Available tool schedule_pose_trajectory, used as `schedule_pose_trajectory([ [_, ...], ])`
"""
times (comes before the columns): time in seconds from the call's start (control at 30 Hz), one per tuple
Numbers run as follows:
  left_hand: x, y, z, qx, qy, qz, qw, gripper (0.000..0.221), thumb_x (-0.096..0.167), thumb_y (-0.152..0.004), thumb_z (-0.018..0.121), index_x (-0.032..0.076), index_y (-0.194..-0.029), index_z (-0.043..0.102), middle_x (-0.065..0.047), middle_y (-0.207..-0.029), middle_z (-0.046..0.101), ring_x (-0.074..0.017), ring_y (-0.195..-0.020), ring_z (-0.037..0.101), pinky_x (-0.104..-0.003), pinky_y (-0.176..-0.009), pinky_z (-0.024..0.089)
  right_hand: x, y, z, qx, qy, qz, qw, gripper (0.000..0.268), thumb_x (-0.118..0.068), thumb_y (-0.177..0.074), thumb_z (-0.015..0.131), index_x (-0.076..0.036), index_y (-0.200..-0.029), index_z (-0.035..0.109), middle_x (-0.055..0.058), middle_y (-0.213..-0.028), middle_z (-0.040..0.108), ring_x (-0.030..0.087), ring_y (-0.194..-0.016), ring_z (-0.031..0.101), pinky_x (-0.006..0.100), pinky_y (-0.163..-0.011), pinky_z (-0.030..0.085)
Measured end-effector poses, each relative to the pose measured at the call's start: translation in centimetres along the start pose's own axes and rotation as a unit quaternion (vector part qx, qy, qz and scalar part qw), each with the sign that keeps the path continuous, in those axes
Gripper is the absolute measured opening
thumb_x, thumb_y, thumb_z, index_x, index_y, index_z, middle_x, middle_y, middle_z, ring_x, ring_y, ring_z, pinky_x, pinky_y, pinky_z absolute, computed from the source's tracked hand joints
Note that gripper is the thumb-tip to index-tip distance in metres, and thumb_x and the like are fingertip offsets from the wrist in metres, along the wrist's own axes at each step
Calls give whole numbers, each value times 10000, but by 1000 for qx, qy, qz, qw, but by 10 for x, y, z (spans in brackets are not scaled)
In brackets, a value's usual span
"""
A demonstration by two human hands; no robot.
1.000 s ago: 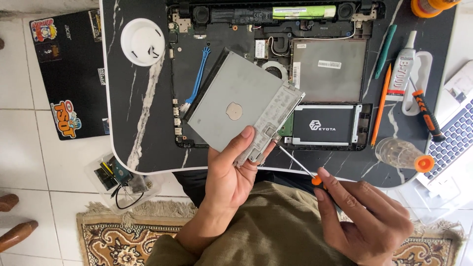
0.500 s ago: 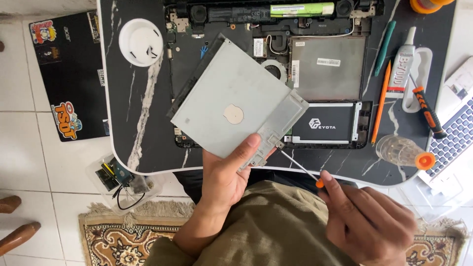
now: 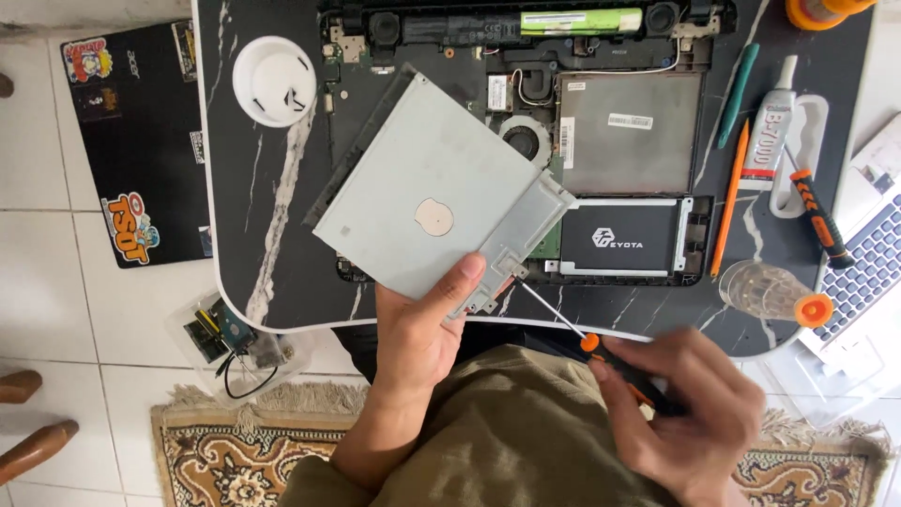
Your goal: Unscrewing and removing an internal drive from a disassembled laptop using a screwdriver.
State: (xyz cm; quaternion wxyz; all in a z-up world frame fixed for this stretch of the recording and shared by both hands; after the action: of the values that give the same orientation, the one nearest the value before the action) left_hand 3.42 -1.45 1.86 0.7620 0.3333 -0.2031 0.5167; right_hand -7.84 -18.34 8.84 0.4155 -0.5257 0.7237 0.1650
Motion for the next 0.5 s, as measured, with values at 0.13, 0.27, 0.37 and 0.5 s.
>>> schedule_pose_trajectory([
  [0.13, -2, 0, -2, 4, 7, -16, 1000, 611, -32, -913, 714, -13, -1472, 467, -210, -1389, 615, -361, -1337, 581, -487, -1150, 514, 1, 11, 0, 53, 49, -60, 996, 32, 20, -866, 760, 50, -856, 752, 172, -787, 724, 186, -613, 667, 251, -544, 523],
  [0.27, -3, -1, 1, -14, 3, -19, 1000, 641, -36, -921, 696, 0, -1500, 424, -220, -1395, 605, -378, -1330, 582, -510, -1094, 548, 35, 13, 3, -95, -68, 229, 966, 253, -120, -987, 552, -23, -997, 785, 80, -618, 742, 95, -379, 592, 194, -416, 459],
  [0.37, -2, 0, 0, -1, -7, -27, 1000, 646, -29, -912, 695, 14, -1497, 424, -222, -1375, 615, -385, -1287, 609, -551, -987, 609, 32, 11, 4, -136, -169, 297, 930, 313, -249, -934, 608, 4, -1052, 749, 82, -594, 615, 105, -367, 424, 221, -373, 297],
  [0.5, -4, -3, -1, 10, 0, -31, 999, 631, -27, -904, 705, -2, -1481, 452, -214, -1373, 622, -369, -1308, 599, -541, -1023, 594, 14, 3, 3, -92, -60, 151, 982, 103, -52, -838, 677, -12, -933, 675, 69, -845, 626, 95, -596, 567, 171, -488, 479],
])
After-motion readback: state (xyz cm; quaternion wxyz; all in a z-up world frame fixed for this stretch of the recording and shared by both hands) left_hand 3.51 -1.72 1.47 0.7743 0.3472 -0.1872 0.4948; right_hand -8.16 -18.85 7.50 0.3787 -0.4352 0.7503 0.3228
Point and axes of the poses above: each hand's wrist, its own y-axis away from the middle knuckle, its own z-axis out of the palm, x = y × z, the point moved 4 cm from there along -y, towards the middle knuckle
